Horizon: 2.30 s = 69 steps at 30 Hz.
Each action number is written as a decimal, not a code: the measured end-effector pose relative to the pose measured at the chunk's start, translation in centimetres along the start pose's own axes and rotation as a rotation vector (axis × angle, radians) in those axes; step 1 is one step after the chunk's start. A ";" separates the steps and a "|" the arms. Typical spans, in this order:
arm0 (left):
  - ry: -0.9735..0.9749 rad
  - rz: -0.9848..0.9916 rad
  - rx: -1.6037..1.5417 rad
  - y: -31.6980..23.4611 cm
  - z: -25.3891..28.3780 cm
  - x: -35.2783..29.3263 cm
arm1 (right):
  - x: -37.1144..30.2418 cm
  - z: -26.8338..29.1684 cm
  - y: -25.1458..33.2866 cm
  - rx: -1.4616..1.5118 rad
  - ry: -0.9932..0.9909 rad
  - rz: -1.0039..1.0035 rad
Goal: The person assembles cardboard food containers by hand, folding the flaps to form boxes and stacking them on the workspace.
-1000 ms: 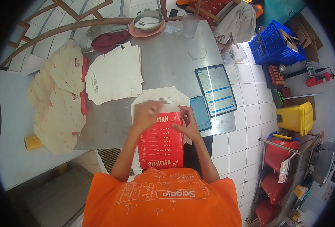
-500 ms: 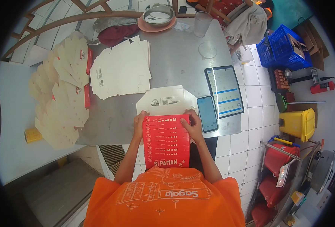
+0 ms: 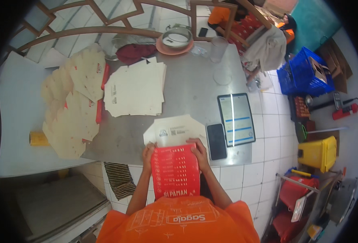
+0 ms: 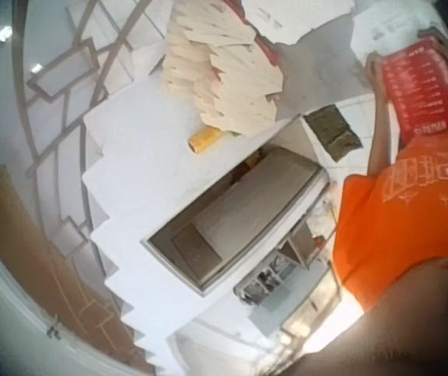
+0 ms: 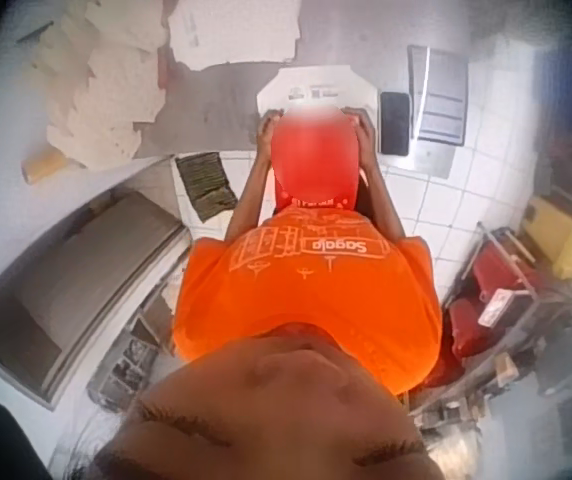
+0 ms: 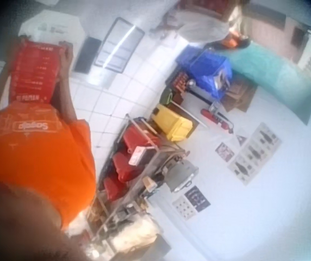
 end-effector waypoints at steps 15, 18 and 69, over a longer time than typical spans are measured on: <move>-0.021 -0.268 0.133 -14.4 4.4 -0.9 | -0.8 1.1 5.8 -0.537 -0.580 0.261; -0.076 -0.219 -0.033 -13.4 10.5 0.5 | -4.4 5.3 3.6 -0.934 -0.819 0.138; 0.601 -0.076 0.697 0.0 -16.8 7.1 | -1.9 17.2 3.6 -1.040 -0.842 -0.095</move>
Point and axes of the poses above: each hand's wrist, its own x-axis towards the middle knuckle, its own z-axis out of the back of the hand, y = z × x, the point moved 6 cm from there along x, towards the middle knuckle, and after that the axes turned 6 degrees about y, right-handed, at the moved point
